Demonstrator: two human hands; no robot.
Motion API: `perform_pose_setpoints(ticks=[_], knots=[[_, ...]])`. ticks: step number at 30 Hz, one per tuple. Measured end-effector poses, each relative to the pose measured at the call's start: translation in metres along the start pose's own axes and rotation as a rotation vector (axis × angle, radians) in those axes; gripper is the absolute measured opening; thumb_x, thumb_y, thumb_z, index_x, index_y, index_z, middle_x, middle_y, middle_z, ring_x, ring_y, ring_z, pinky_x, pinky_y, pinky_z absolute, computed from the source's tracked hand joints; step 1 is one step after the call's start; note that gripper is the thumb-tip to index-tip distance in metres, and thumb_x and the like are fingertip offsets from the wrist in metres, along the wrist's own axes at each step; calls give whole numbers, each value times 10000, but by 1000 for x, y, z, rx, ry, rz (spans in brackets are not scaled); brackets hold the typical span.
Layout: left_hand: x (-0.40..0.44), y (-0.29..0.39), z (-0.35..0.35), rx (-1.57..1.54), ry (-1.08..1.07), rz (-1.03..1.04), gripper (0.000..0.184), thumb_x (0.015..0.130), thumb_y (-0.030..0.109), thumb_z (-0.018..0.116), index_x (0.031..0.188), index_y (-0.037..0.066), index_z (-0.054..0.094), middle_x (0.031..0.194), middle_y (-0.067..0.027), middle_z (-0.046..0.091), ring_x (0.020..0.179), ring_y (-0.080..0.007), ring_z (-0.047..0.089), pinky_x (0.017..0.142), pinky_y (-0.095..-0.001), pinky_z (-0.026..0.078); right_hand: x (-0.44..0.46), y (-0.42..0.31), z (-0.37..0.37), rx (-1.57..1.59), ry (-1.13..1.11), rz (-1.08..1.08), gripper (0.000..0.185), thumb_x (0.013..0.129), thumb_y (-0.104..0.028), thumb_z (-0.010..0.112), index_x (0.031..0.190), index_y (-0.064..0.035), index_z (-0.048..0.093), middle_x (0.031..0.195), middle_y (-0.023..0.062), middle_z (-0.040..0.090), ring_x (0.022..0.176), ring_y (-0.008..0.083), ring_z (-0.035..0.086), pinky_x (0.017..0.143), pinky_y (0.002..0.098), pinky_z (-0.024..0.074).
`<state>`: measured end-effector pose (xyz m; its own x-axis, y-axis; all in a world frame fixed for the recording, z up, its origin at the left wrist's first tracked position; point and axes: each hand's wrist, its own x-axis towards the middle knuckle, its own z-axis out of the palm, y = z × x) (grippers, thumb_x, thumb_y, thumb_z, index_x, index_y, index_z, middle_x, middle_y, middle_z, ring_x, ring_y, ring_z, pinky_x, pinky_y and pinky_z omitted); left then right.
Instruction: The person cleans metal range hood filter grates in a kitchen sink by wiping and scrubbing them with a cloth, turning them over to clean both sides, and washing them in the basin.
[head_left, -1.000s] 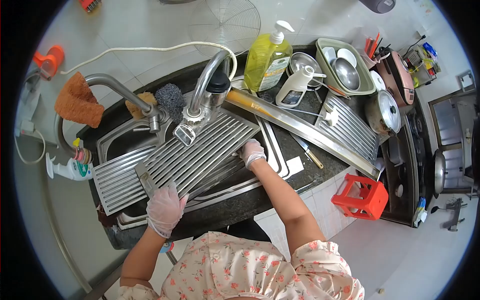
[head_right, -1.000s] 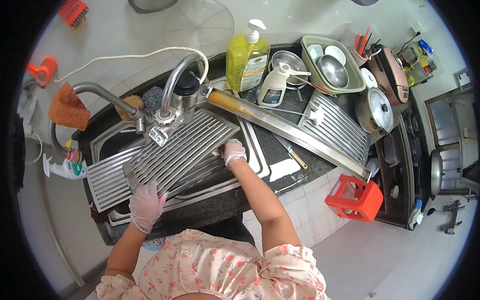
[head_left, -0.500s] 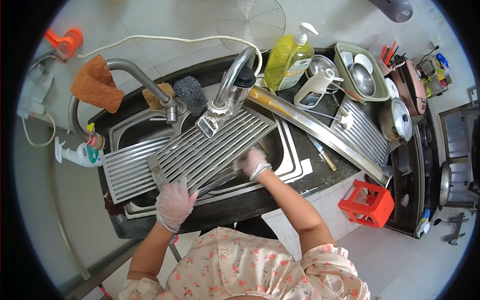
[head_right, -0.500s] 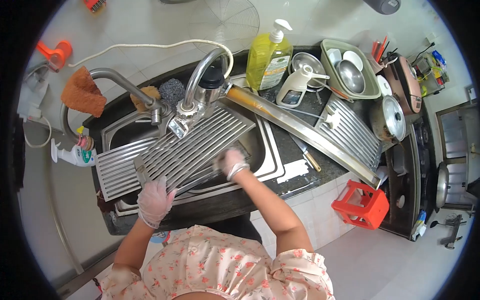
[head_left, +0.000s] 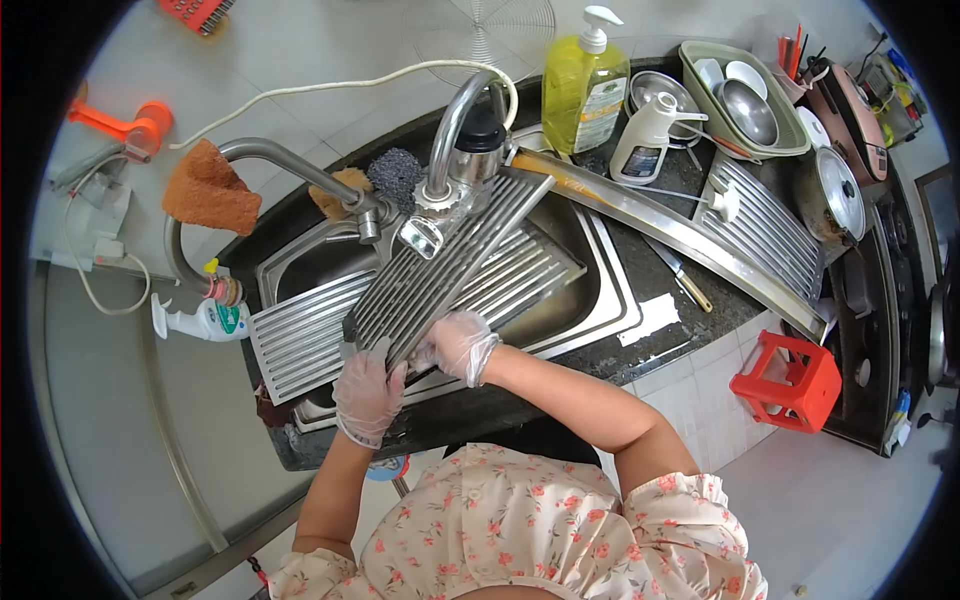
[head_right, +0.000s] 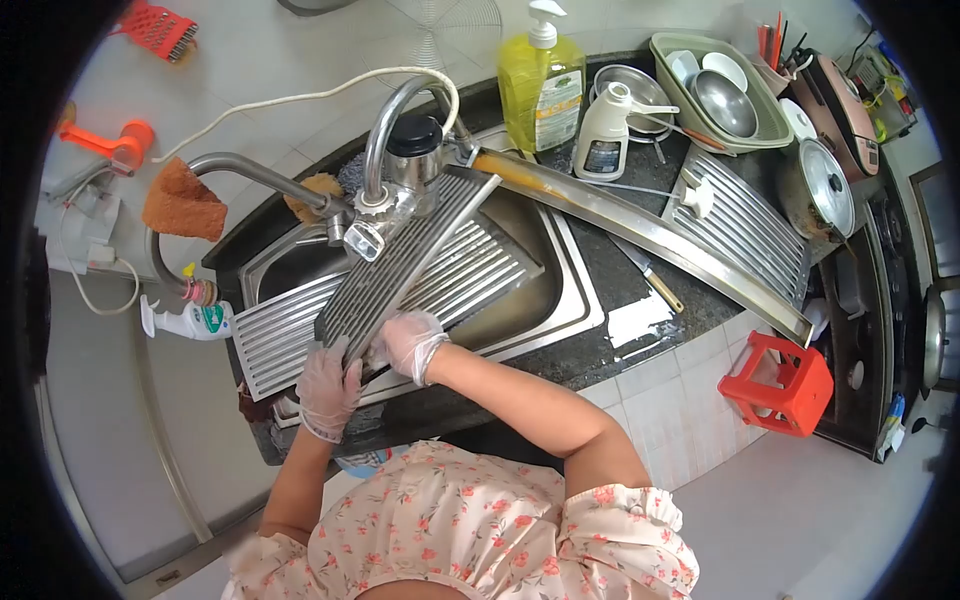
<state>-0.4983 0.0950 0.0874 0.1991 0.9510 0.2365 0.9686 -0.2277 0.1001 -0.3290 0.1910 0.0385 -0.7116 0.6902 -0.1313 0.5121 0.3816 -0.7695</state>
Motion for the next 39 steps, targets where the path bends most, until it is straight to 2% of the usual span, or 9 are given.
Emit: perform_pose_setpoints(ticks=[7, 8, 11, 13, 21, 25, 30, 36, 39], knots=[[4, 2, -2, 12, 49, 21, 379, 826, 270, 660, 1121, 43, 587, 809, -119, 557, 758, -302, 562, 606, -385, 492, -16, 2, -20, -205, 110, -581, 299, 872, -321, 551, 1078, -135, 663, 1109, 128, 626, 1007, 349, 584, 880, 428, 455], [3, 2, -1, 25, 83, 18, 387, 828, 297, 656, 1117, 49, 590, 808, -115, 559, 742, -300, 570, 588, -381, 496, -21, 0, -31, -215, -55, -372, 317, 870, -309, 517, 1091, -114, 632, 1172, 133, 587, 1063, 355, 545, 928, 448, 418], [4, 5, 2, 55, 61, 18, 394, 837, 326, 640, 1115, 51, 593, 808, -112, 562, 721, -297, 575, 568, -378, 496, -11, 23, -9, -305, 66, -581, 231, 796, -248, 545, 877, -70, 666, 781, 136, 659, 767, 338, 638, 688, 430, 503], [4, 7, 2, 50, 49, 24, 400, 841, 344, 629, 1113, 52, 598, 801, -102, 560, 704, -283, 576, 550, -373, 494, -16, -14, -17, -364, -281, -449, 171, 749, -200, 555, 797, -64, 646, 745, 131, 655, 759, 342, 641, 707, 436, 508], [2, 14, 6, 85, 32, 1, 435, 830, 349, 637, 1130, 39, 582, 775, -97, 543, 694, -272, 568, 542, -366, 484, -29, 29, -30, -136, 66, -491, 291, 824, -165, 545, 1079, -43, 613, 1002, 164, 608, 937, 329, 598, 827, 431, 497], [5, 14, 10, 136, 31, 10, 453, 822, 356, 648, 1140, 42, 574, 778, -101, 546, 704, -272, 569, 558, -370, 491, -27, -7, -8, -231, -110, -467, 186, 740, -116, 570, 884, -27, 648, 916, 175, 630, 912, 345, 602, 844, 420, 481], [4, 15, 10, 70, 4, -51, 459, 815, 361, 650, 1136, 42, 576, 792, -105, 554, 710, -278, 568, 570, -378, 493, -33, 12, -28, -143, 180, -527, 277, 646, -90, 597, 915, -37, 640, 931, 150, 630, 927, 323, 606, 846, 400, 487], [7, 20, 13, 104, -91, 25, 523, 793, 344, 680, 1186, 20, 558, 777, -97, 555, 689, -254, 565, 562, -377, 485, -42, 8, -11, -341, -141, -324, 242, 680, -75, 586, 910, -10, 619, 907, 195, 604, 902, 346, 599, 826, 433, 494], [4, 19, 14, 125, -100, -5, 529, 791, 351, 681, 1188, 21, 566, 766, -94, 547, 684, -252, 559, 549, -373, 483, -41, 10, 13, -301, 36, -444, 230, 714, -70, 562, 932, -29, 622, 971, 153, 622, 920, 315, 607, 812, 399, 509]])
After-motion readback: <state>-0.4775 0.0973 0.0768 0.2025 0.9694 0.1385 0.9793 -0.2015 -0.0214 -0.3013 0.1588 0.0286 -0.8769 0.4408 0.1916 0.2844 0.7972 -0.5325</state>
